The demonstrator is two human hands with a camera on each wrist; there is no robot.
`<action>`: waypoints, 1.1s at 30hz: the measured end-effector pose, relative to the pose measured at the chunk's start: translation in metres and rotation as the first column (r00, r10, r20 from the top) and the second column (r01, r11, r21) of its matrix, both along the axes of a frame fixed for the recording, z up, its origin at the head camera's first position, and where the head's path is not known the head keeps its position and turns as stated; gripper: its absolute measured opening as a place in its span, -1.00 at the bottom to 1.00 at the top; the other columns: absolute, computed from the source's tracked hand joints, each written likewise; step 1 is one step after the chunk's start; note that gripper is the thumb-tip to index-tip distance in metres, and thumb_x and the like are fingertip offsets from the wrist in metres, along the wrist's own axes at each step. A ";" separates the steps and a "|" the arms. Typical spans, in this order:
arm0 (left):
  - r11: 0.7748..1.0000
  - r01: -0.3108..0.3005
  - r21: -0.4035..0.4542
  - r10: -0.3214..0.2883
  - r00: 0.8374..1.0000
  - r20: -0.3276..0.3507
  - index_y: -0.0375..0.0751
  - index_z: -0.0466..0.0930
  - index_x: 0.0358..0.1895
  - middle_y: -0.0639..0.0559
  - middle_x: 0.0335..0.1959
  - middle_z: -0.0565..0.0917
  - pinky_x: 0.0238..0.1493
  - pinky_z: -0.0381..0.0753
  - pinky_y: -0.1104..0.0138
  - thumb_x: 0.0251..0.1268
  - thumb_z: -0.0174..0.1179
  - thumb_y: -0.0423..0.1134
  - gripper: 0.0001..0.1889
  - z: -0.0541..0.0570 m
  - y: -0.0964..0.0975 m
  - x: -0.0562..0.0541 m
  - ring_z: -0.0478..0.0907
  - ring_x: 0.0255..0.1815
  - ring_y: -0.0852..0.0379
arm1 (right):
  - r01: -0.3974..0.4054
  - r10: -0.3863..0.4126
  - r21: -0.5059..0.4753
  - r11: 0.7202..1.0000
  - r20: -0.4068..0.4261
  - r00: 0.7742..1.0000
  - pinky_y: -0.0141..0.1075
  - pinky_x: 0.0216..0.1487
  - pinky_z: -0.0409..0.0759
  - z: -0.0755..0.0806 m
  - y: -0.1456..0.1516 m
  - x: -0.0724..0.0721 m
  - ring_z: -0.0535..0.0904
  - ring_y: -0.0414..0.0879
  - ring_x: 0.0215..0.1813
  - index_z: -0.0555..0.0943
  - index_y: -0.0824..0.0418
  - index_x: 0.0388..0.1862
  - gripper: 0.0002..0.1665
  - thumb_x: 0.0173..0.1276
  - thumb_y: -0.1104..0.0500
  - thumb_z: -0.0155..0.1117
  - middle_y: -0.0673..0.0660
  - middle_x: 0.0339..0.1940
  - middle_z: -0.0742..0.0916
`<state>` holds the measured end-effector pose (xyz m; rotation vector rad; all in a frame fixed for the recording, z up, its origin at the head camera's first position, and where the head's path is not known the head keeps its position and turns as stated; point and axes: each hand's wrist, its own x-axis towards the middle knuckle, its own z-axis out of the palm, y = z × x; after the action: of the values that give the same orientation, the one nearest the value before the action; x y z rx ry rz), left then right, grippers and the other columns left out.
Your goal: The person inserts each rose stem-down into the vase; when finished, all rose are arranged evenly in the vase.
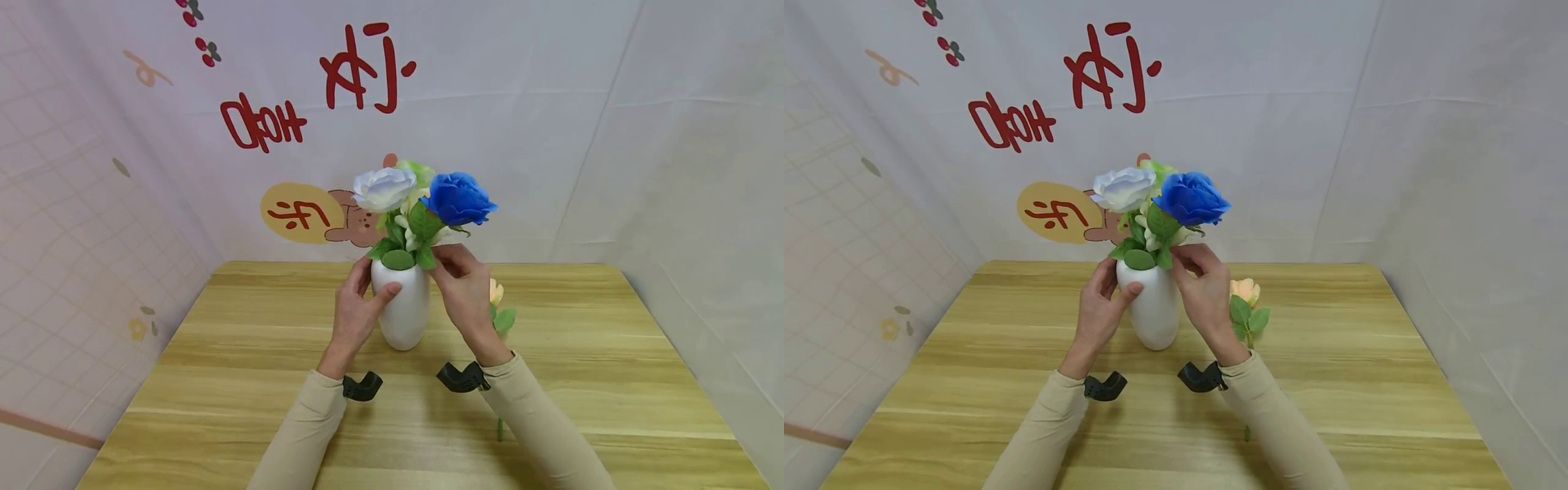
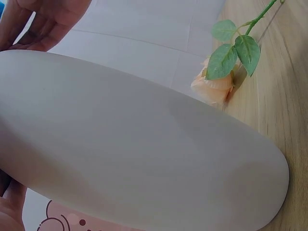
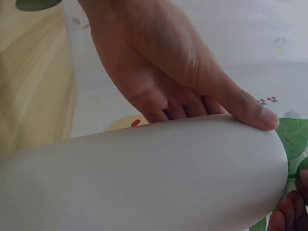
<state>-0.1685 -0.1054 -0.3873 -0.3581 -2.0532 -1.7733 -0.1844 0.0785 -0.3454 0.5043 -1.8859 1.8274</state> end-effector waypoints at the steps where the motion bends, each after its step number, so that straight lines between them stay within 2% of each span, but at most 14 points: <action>1: 1.000 -0.001 -0.001 0.001 1.000 -0.001 -0.25 0.43 0.46 -0.17 0.40 0.52 0.49 0.39 0.17 0.17 0.39 0.34 -0.06 0.000 0.000 0.000 0.45 0.45 -0.02 | 0.000 0.000 0.004 1.000 0.003 1.000 -0.42 -0.18 0.68 0.000 0.000 0.001 0.70 -0.14 -0.22 0.79 0.32 -0.18 -0.92 0.39 0.31 0.45 0.17 -0.22 0.78; 7: 1.000 0.011 0.003 -0.011 1.000 -0.009 -0.26 0.43 0.46 -0.18 0.39 0.53 0.49 0.39 0.16 0.18 0.40 0.31 -0.08 -0.001 0.003 -0.002 0.46 0.45 -0.03 | -0.016 0.014 0.051 0.999 0.043 0.999 -0.40 -0.09 0.70 -0.006 0.019 0.008 0.72 -0.14 -0.14 0.82 0.23 -0.12 -0.88 0.44 0.24 0.42 0.13 -0.14 0.78; 14: 1.000 0.008 0.027 -0.007 1.000 -0.019 -0.26 0.44 0.45 -0.17 0.38 0.54 0.48 0.41 0.20 0.23 0.46 0.13 -0.18 0.000 0.003 -0.002 0.47 0.43 -0.01 | -0.050 0.009 0.195 0.979 0.203 0.979 -0.44 -0.03 0.67 -0.020 0.069 0.017 0.71 -0.04 -0.01 0.78 0.17 0.05 -0.74 0.54 0.07 0.35 0.18 0.01 0.78; 16: 1.000 0.005 0.031 -0.004 1.000 -0.016 -0.26 0.44 0.44 -0.17 0.38 0.54 0.48 0.40 0.23 0.26 0.48 0.03 -0.23 0.000 0.003 -0.002 0.46 0.44 -0.01 | -0.064 0.000 0.255 0.965 0.246 0.969 -0.44 -0.05 0.67 -0.025 0.084 0.018 0.71 -0.04 0.01 0.76 0.17 0.09 -0.69 0.54 0.02 0.33 0.19 0.06 0.78; 18: 1.000 0.003 0.027 -0.003 1.000 -0.010 -0.26 0.44 0.45 -0.16 0.38 0.53 0.49 0.39 0.25 0.29 0.48 -0.06 -0.27 -0.001 0.003 -0.003 0.45 0.45 0.00 | -0.081 -0.017 0.336 0.938 0.280 0.960 -0.44 -0.04 0.66 -0.033 0.101 0.018 0.71 -0.09 0.02 0.75 0.17 0.13 -0.65 0.56 -0.01 0.31 0.18 0.06 0.78; 20: 1.000 -0.001 0.025 0.001 1.000 -0.004 -0.27 0.44 0.45 -0.16 0.40 0.52 0.50 0.38 0.25 0.32 0.47 -0.14 -0.31 -0.002 0.003 -0.003 0.44 0.46 -0.01 | -0.114 -0.023 0.413 0.903 0.313 0.950 -0.43 -0.02 0.66 -0.040 0.116 0.016 0.70 -0.14 0.03 0.75 0.16 0.14 -0.63 0.56 -0.04 0.29 0.14 0.05 0.79; 22: 1.000 0.002 0.026 -0.002 1.000 0.000 -0.28 0.44 0.44 -0.18 0.40 0.51 0.51 0.37 0.24 0.34 0.46 -0.20 -0.34 -0.001 0.003 -0.003 0.43 0.47 -0.02 | -0.166 -0.012 0.469 0.867 0.352 0.936 -0.41 0.00 0.67 -0.049 0.131 0.014 0.72 -0.09 0.04 0.73 0.21 0.16 -0.61 0.59 -0.02 0.27 0.15 0.05 0.79; 24: 1.000 0.003 0.024 -0.003 1.000 0.003 -0.29 0.44 0.44 -0.18 0.41 0.51 0.51 0.36 0.22 0.35 0.44 -0.25 -0.36 -0.001 0.003 -0.004 0.42 0.47 -0.03 | -0.236 0.022 0.480 0.845 0.409 0.912 -0.36 0.03 0.71 -0.057 0.146 0.013 0.74 0.03 0.05 0.70 0.32 0.18 -0.59 0.61 0.03 0.24 0.22 0.04 0.79; 26: 1.000 0.003 0.024 -0.004 1.000 0.002 -0.28 0.44 0.44 -0.18 0.41 0.51 0.52 0.36 0.21 0.35 0.44 -0.28 -0.37 0.000 0.003 -0.004 0.42 0.48 -0.03 | -0.307 0.058 0.459 0.834 0.481 0.875 -0.29 0.05 0.74 -0.065 0.159 0.011 0.74 0.15 0.06 0.65 0.44 0.21 -0.56 0.62 0.09 0.22 0.31 0.06 0.77; 30: 1.000 -0.006 0.015 0.006 1.000 -0.007 -0.25 0.44 0.45 -0.16 0.39 0.52 0.50 0.38 0.24 0.34 0.46 -0.24 -0.35 0.000 0.004 -0.005 0.44 0.46 -0.01 | -0.411 0.070 0.422 0.808 0.625 0.778 -0.20 0.05 0.76 -0.080 0.179 0.011 0.74 0.18 0.07 0.60 0.52 0.23 -0.50 0.61 0.10 0.23 0.36 0.04 0.77; 33: 1.000 -0.013 0.014 0.013 1.000 -0.012 -0.25 0.45 0.44 -0.15 0.37 0.54 0.48 0.40 0.26 0.31 0.47 -0.04 -0.29 0.001 0.006 -0.006 0.46 0.44 -0.01 | -0.475 0.074 0.398 0.785 0.702 0.708 -0.19 0.03 0.75 -0.092 0.188 0.011 0.73 0.11 0.06 0.61 0.51 0.23 -0.48 0.60 0.06 0.25 0.30 0.01 0.78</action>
<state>-0.1742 -0.0997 -0.3867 -0.3496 -2.0291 -1.7724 -0.1736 0.2666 -0.4375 0.3726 -3.0430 1.7475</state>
